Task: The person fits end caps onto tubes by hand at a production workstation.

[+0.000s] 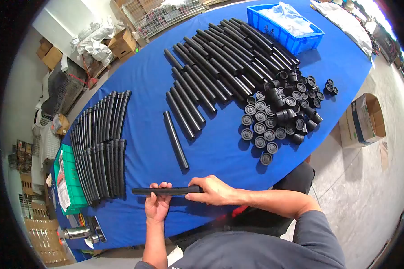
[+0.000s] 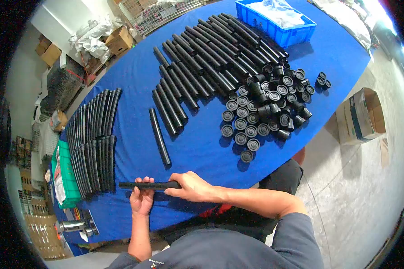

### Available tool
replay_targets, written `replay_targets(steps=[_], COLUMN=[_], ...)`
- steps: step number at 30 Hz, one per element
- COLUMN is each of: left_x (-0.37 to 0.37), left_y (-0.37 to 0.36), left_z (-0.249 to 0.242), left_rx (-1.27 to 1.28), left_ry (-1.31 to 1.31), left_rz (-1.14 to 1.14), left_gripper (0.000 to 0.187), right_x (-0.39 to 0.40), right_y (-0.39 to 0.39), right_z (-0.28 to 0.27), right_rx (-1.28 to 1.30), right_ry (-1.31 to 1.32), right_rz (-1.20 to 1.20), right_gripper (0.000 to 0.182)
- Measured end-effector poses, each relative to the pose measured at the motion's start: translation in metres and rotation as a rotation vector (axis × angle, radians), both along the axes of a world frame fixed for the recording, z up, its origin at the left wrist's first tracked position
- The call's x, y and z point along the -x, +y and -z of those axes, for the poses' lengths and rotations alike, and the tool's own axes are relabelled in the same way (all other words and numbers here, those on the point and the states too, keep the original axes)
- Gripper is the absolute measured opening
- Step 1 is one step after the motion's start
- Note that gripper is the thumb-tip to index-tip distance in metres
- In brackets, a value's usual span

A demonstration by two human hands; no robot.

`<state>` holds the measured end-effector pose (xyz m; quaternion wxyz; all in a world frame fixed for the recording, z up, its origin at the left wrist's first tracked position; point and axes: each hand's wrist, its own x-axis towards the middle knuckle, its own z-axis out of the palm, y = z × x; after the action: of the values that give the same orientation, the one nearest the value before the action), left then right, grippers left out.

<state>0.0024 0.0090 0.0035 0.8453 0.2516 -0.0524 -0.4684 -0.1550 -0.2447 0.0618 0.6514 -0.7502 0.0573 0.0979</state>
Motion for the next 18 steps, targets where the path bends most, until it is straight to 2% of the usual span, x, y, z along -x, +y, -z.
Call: replay_targets(steps=[3, 4, 5, 7, 8, 11, 12, 15, 18], left_x=[-0.001, -0.001, 0.0, -0.002, -0.002, 0.0, 0.0, 0.0, 0.001], left_y=[0.0, 0.003, 0.004, 0.004, 0.002, 0.0, 0.001, 0.006, 0.002], left_z=[0.002, 0.005, 0.006, 0.005, 0.003, 0.0, 0.001, 0.006, 0.002], left_rx=[-0.001, 0.001, -0.001, 0.003, -0.008, -0.029, -0.028, -0.029, -0.039], left_ry=[0.004, 0.004, -0.002, -0.021, -0.018, -0.013, -0.015, -0.025, -0.037], left_rz=[-0.007, -0.014, -0.006, 0.015, 0.009, -0.008, -0.013, -0.025, -0.008], left_gripper=[0.032, 0.032, 0.032, 0.033, 0.032, 0.032, 0.032, 0.032, 0.032], right_x=[0.0, -0.003, -0.003, -0.004, -0.003, 0.0, 0.002, 0.001, 0.0], right_y=[0.016, 0.016, 0.012, -0.005, -0.004, 0.018, 0.019, 0.005, 0.0], right_z=[0.022, 0.026, 0.028, -0.007, -0.004, 0.034, 0.03, 0.004, -0.004], right_rx=[0.329, 0.347, 0.152, -0.224, -0.224, 0.343, 0.398, 0.141, -0.124], right_ry=[-0.559, -0.662, -0.367, 0.217, 0.173, -0.557, -0.527, -0.193, 0.073], right_rz=[0.238, 0.268, 0.168, -0.035, -0.016, 0.242, 0.223, 0.078, 0.063], right_gripper=[0.035, 0.042, 0.04, 0.036, 0.032, 0.035, 0.036, 0.033, 0.034])
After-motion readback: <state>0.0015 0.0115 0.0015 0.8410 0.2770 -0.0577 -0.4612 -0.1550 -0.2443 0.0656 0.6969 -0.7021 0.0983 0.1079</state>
